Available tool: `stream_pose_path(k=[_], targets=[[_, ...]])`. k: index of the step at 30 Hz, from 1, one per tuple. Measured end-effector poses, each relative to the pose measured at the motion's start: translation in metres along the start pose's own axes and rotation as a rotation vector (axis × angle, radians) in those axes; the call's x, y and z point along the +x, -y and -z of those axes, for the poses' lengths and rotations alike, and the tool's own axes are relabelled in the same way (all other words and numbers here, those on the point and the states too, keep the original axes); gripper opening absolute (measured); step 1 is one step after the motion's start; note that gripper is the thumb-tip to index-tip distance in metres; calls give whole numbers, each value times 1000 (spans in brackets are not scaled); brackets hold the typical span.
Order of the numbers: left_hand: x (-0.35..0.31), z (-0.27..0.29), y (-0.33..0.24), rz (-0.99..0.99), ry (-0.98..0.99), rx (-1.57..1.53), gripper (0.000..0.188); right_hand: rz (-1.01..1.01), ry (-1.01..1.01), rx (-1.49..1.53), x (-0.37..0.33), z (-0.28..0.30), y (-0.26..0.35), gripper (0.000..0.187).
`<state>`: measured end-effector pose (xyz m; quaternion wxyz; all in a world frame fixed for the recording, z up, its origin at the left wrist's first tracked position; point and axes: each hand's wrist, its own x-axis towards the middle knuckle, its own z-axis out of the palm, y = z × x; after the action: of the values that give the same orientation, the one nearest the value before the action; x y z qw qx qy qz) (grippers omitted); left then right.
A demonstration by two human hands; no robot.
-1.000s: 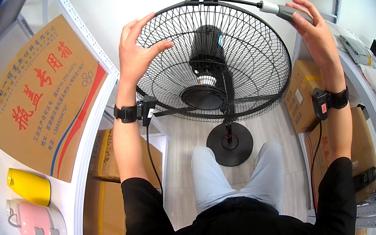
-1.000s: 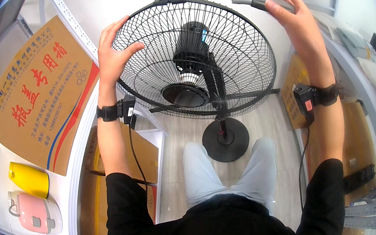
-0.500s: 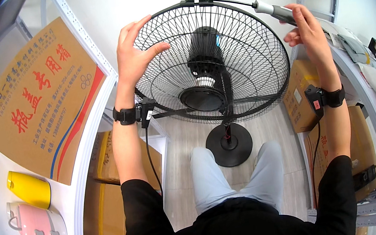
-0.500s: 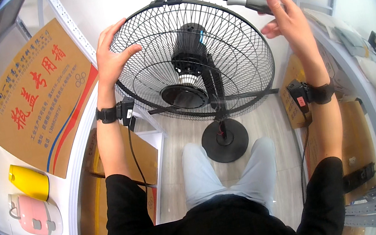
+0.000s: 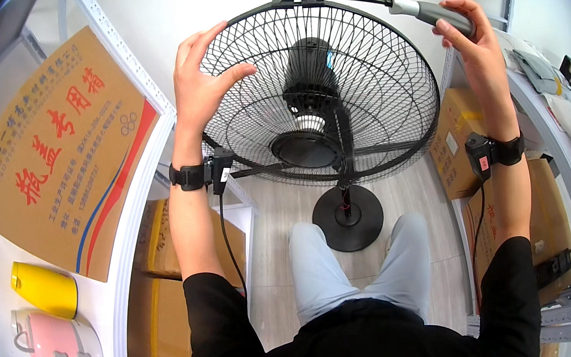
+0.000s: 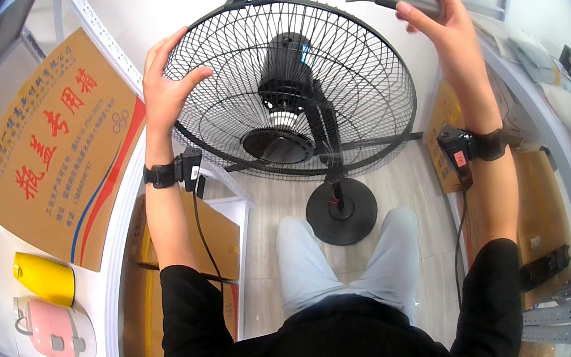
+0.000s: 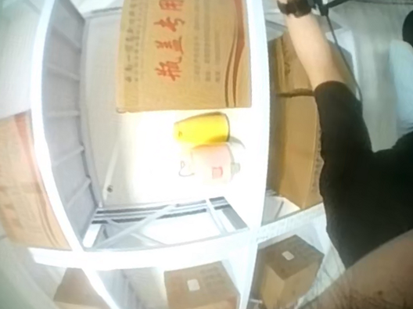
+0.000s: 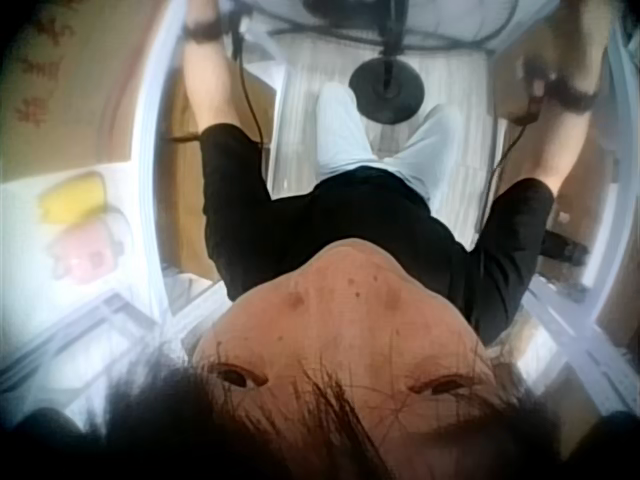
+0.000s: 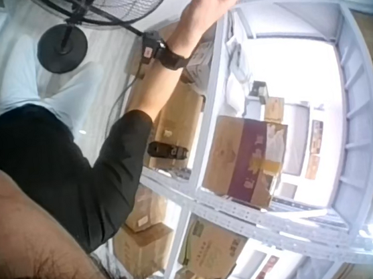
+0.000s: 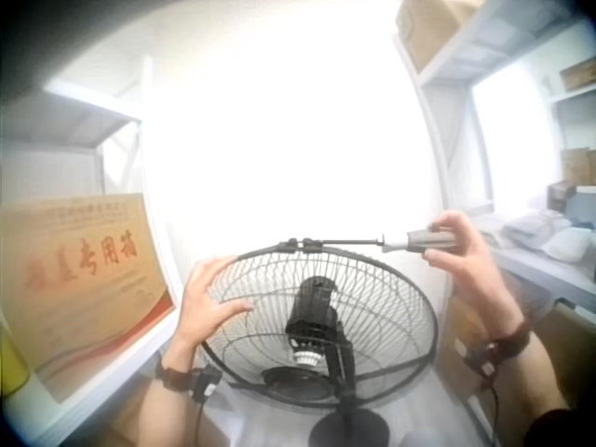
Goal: The person disassembles a standing fan by removing the front grille, the fan blades, and the central hub cap. They use a screwdriver to loosen screws and their hands to detach components.
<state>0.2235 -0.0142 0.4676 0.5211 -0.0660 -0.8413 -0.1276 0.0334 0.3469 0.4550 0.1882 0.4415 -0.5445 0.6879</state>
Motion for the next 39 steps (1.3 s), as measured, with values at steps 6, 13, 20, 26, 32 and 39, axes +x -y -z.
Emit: stream_pose_path(k=[6,13,20,26,32,39], targets=[[-1,0,0,8,6,5,81,-229,-57,87,0,-2,-3,33],[0,1,1,7,24,45,83,36,-28,-8,-1,8,-8,34],[0,0,1,21,14,-10,81,-270,-181,457,-20,37,-46,36],[-3,0,4,22,3,-25,80,-557,85,1190,-71,26,-57,46],[-7,4,-1,34,0,17,80,-330,-28,645,-96,22,-49,38],[-8,4,-4,22,2,41,81,-388,-187,-16,-88,12,-41,34]])
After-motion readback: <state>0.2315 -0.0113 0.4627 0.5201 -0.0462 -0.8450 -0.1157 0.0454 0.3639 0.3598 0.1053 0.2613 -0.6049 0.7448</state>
